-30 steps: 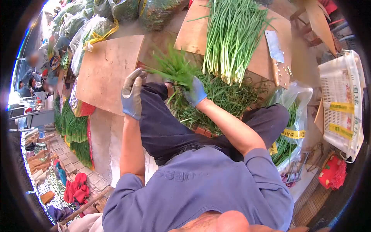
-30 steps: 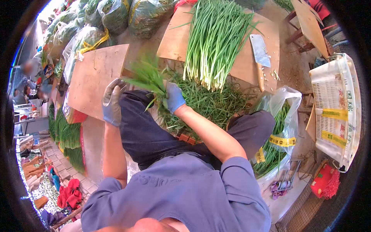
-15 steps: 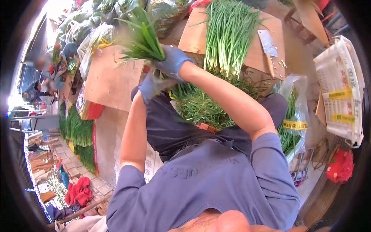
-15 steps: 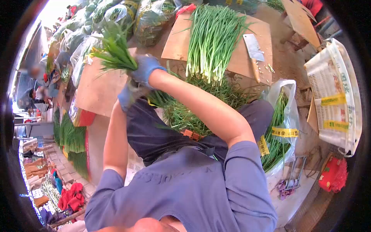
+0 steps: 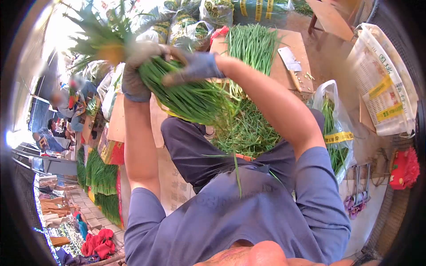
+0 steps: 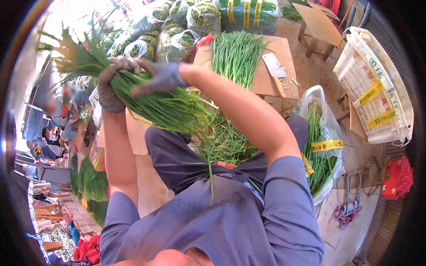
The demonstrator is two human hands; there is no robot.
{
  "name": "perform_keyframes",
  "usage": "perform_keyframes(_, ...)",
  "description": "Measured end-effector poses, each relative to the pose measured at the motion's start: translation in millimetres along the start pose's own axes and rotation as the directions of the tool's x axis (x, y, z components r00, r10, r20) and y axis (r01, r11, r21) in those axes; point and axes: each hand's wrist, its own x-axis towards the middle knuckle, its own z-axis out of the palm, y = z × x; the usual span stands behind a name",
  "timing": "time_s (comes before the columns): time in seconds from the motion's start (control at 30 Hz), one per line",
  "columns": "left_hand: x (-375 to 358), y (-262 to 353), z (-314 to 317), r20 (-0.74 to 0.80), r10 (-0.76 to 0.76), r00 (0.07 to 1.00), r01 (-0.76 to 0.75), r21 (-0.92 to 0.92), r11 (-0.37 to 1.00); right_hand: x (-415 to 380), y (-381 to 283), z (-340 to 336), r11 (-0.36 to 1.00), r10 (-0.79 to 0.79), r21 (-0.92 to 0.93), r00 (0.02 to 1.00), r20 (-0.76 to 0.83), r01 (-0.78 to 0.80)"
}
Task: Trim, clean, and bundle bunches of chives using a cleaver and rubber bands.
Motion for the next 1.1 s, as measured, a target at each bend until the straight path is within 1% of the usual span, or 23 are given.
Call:
perform_keyframes(0.07, 3.1, 19.5, 14.1, -0.236, -0.025, 0.971, 0.0, -0.105, 0.994, -17.3, 59.5, 20.3, 0.988, -0.093, -0.118, 0.995, 0.048, 0.098)
perform_keyframes(0.13, 13.2, 28.6, 39.1, -0.44, -0.002, 0.898, -0.072, -0.151, 0.986, -54.5, 73.1, 32.9, 0.988, -0.08, -0.121, 0.992, 0.094, 0.091)
perform_keyframes(0.17, 14.0, 31.5, 45.0, -0.541, 0.006, 0.841, -0.113, -0.165, 0.98, -72.9, 71.9, 36.4, 0.98, 0.12, -0.173, 0.987, 0.111, -0.1)
perform_keyframes(0.23, 8.7, 37.7, -6.7, -0.466, -0.042, 0.884, -0.037, -0.159, 0.987, -107.1, 81.3, 52.4, 0.964, 0.229, -0.161, 0.97, 0.084, -0.213)
perform_keyframes(0.27, 9.5, 38.5, -35.6, -0.424, -0.067, 0.903, 0.0, -0.157, 0.988, -120.8, 90.2, 60.7, 0.984, 0.143, -0.109, 0.989, 0.043, -0.137)
perform_keyframes(0.3, 11.5, 38.5, -51.7, -0.336, -0.057, 0.94, -0.022, -0.227, 0.974, -131.9, 84.6, 63.9, 0.981, 0.182, -0.058, 0.982, -0.04, -0.184)
perform_keyframes(0.33, 7.2, 35.7, -60.1, -0.359, -0.057, 0.931, -0.023, -0.213, 0.977, -141.6, 75.5, 65.8, 0.974, 0.225, -0.001, 0.967, -0.121, -0.227)
perform_keyframes(0.37, 3.0, 31.7, -67.0, -0.379, -0.067, 0.923, -0.012, -0.202, 0.979, -150.0, 67.6, 70.0, 0.98, 0.194, 0.001, 0.951, -0.239, -0.2)
perform_keyframes(0.4, 0.8, 27.0, -73.1, -0.393, -0.079, 0.916, 0.002, -0.194, 0.981, -160.1, 72.5, 73.1, 0.972, 0.231, 0.009, 0.939, -0.253, -0.236)
perform_keyframes(0.53, -7.0, 33.8, -93.8, -0.515, 0.015, 0.857, -0.062, -0.074, 0.995, -208.7, 121.7, 72.0, 0.932, 0.338, -0.023, 0.894, -0.295, -0.361)
perform_keyframes(0.6, -9.6, 44.3, -106.6, -0.517, 0.029, 0.856, -0.075, -0.069, 0.995, -232.4, 151.6, 75.8, 0.884, 0.321, -0.21, 0.869, -0.377, -0.417)
perform_keyframes(0.63, -8.9, 49.2, -120.9, -0.523, 0.055, 0.85, -0.091, -0.043, 0.995, -236.0, 161.3, 75.0, 0.747, 0.478, -0.355, 0.825, -0.301, -0.562)
perform_keyframes(0.67, -8.2, 53.4, -128.7, -0.527, 0.076, 0.847, -0.102, -0.02, 0.995, -241.8, 172.0, 76.9, 0.569, 0.628, -0.496, 0.736, -0.252, -0.655)
perform_keyframes(0.73, -9.4, 64.3, -117.6, -0.51, 0.119, 0.852, -0.127, 0.019, 0.992, -276.7, 235.7, 84.0, 0.421, 0.782, -0.728, 0.624, -0.011, -0.54)
perform_keyframes(0.77, -11.5, 69.8, -109.2, -0.503, 0.138, 0.853, -0.138, 0.038, 0.99, -293.0, 266.7, 92.2, 0.401, 0.839, -0.764, 0.537, 0.086, -0.505)
perform_keyframes(0.8, -11.2, 73.8, -101.9, -0.472, 0.133, 0.871, -0.156, -0.009, 0.988, -300.3, 284.3, 97.5, 0.385, 0.884, -0.796, 0.435, 0.172, -0.467)
perform_keyframes(0.83, -11.3, 77.1, -95.0, -0.443, 0.131, 0.887, -0.173, -0.056, 0.983, -292.7, 267.9, 95.1, 0.406, 0.856, -0.796, 0.492, 0.159, -0.449)
perform_keyframes(0.9, -11.3, 83.9, -89.1, -0.36, 0.103, 0.927, -0.151, -0.108, 0.983, -259.0, 184.5, 86.1, 0.448, 0.789, -0.799, 0.598, 0.141, -0.402)
perform_keyframes(0.93, -10.5, 84.0, -81.8, -0.392, 0.12, 0.912, -0.172, -0.101, 0.98, -238.0, 156.1, 81.0, 0.432, 0.735, -0.789, 0.677, 0.027, -0.437)
perform_keyframes(1.0, -3.7, 73.7, -58.4, -0.448, 0.137, 0.883, -0.201, -0.097, 0.975, -191.0, 82.7, 62.2, 0.555, 0.595, -0.651, 0.794, -0.125, -0.518)
perform_keyframes(1.03, -1.6, 68.7, -49.8, -0.453, 0.166, 0.876, -0.225, -0.081, 0.971, -171.7, 45.7, 56.3, 0.67, 0.466, -0.5, 0.835, -0.292, -0.549)
perform_keyframes(1.07, 0.5, 65.2, -41.5, -0.381, 0.139, 0.914, -0.203, -0.133, 0.97, -158.4, 19.3, 55.0, 0.757, 0.23, -0.478, 0.866, -0.443, -0.446)
perform_keyframes(1.1, 2.3, 61.8, -32.9, -0.304, 0.115, 0.946, -0.177, -0.185, 0.967, -144.7, 3.8, 56.5, 0.814, -0.017, -0.482, 0.817, -0.577, -0.324)
